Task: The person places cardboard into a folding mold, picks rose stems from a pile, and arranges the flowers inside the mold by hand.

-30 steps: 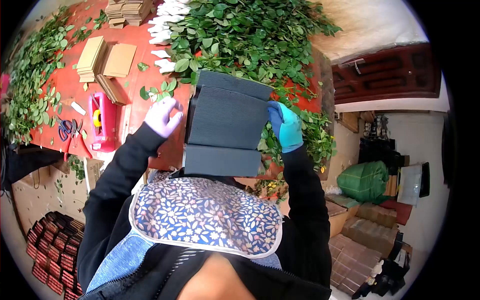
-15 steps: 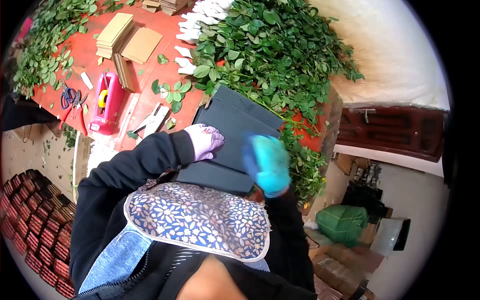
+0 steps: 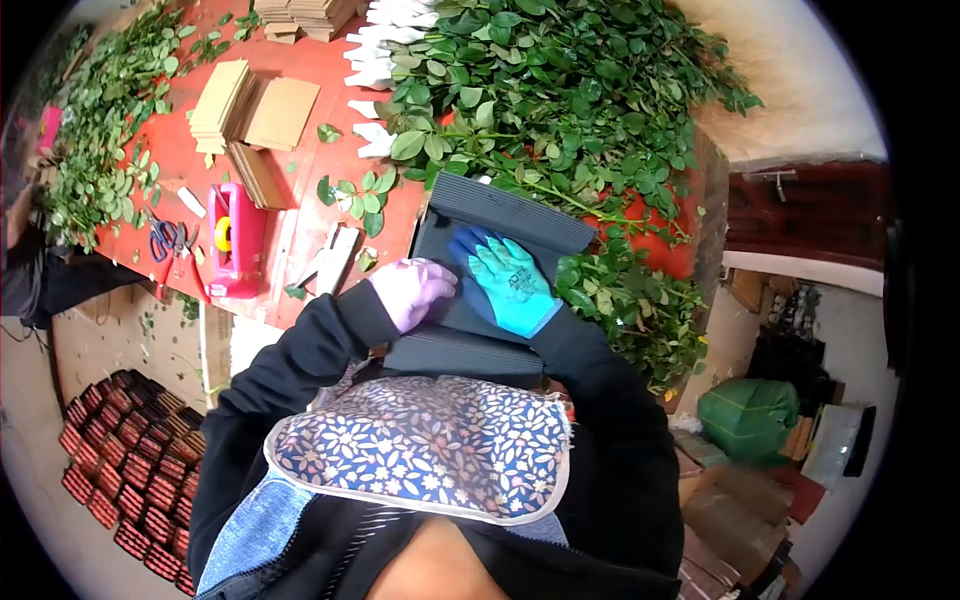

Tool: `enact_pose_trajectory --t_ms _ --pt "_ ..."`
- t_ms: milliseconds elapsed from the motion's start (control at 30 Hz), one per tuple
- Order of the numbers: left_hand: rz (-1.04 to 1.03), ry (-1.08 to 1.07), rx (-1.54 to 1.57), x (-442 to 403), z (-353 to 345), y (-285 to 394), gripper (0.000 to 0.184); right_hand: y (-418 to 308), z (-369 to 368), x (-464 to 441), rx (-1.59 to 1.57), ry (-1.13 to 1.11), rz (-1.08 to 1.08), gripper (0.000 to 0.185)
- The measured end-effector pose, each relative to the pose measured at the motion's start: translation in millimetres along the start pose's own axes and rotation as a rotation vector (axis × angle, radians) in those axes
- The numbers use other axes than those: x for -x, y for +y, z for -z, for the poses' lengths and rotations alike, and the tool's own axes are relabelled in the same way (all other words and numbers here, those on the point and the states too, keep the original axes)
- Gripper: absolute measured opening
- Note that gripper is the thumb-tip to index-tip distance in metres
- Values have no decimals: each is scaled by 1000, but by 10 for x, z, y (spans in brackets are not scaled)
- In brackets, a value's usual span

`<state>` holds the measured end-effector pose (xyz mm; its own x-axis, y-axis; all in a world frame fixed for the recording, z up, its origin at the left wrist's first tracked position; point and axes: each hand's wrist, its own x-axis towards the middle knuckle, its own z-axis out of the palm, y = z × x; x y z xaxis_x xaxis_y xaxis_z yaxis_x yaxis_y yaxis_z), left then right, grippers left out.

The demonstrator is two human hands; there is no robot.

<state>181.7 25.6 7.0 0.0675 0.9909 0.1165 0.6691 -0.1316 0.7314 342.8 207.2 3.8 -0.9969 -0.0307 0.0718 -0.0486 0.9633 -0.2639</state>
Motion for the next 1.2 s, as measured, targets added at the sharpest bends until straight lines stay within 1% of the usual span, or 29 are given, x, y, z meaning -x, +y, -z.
enact_pose_trajectory --t_ms 33,67,133,167,200,267,300,333,400,433,467,533,600,633,667,733,767,800,833,867,933,967,1000,1033,1067,1133,1167,1200 --pt "92 2 140 36 96 -13 23 4 15 -3 14 -28 -5 53" --pt "53 148 119 101 125 -119 19 13 23 5 2 -4 -13 53" --pt "200 381 -38 258 300 -307 23 2 26 -12 -10 9 5 55" --pt "308 489 -19 341 320 -488 18 -5 60 -32 -21 -24 -2 55" --pt "523 523 41 308 410 -471 11 -25 37 -44 -28 -12 -9 55" --pt "613 402 9 150 371 -518 42 3 23 9 -20 -19 -25 54" --pt "536 420 35 62 179 -676 69 12 22 8 -22 -10 -17 53" --pt "592 383 60 -60 72 -680 75 19 20 3 -15 -15 -23 53" --pt "795 338 240 -319 -3 -626 73 27 15 -16 -49 28 2 51" --pt "794 397 215 -397 -106 -674 70 31 35 -28 -83 10 8 53" --pt "629 563 332 -402 -410 -982 56 31 52 -33 -81 2 0 53" --pt "680 550 377 -513 -245 -702 39 24 98 -26 -78 5 28 50" --pt "656 628 534 -533 -313 -756 27 -7 165 62 -87 21 18 50" --pt "609 651 586 -533 -331 -802 29 -5 179 128 -90 32 -20 50" --pt "577 682 604 -501 -375 -813 34 4 193 185 -90 43 -60 51" --pt "660 684 484 -433 -453 -945 43 7 137 180 -82 51 -49 53" --pt "575 778 480 -391 -498 -964 50 -4 156 169 -69 47 -58 50" --pt "620 757 395 -311 -500 -1010 54 -11 180 157 -57 42 -63 48" --pt "604 747 306 -232 -405 -919 58 2 163 142 -94 66 -66 47" --pt "622 745 309 -137 -422 -992 57 2 148 167 -89 61 -76 47" --pt "666 766 482 61 -363 -1045 50 -2 96 129 -97 101 -72 47" --pt "676 782 474 155 -357 -1061 50 -4 114 129 -99 93 -58 48" --pt "656 790 560 241 -271 -990 46 -14 127 130 -111 90 -29 48" --pt "638 808 641 349 -179 -929 43 -21 136 123 -76 69 -43 49" --pt "646 782 503 456 -111 -892 40 -18 140 110 -40 53 -48 50" --pt "600 841 286 599 119 -736 38 -16 160 107 -40 19 -39 54" --pt "686 757 -53 678 338 -686 40 -6 154 84 -41 16 -38 55" --pt "744 771 -133 702 527 -684 41 -4 173 45 -57 23 -24 54"
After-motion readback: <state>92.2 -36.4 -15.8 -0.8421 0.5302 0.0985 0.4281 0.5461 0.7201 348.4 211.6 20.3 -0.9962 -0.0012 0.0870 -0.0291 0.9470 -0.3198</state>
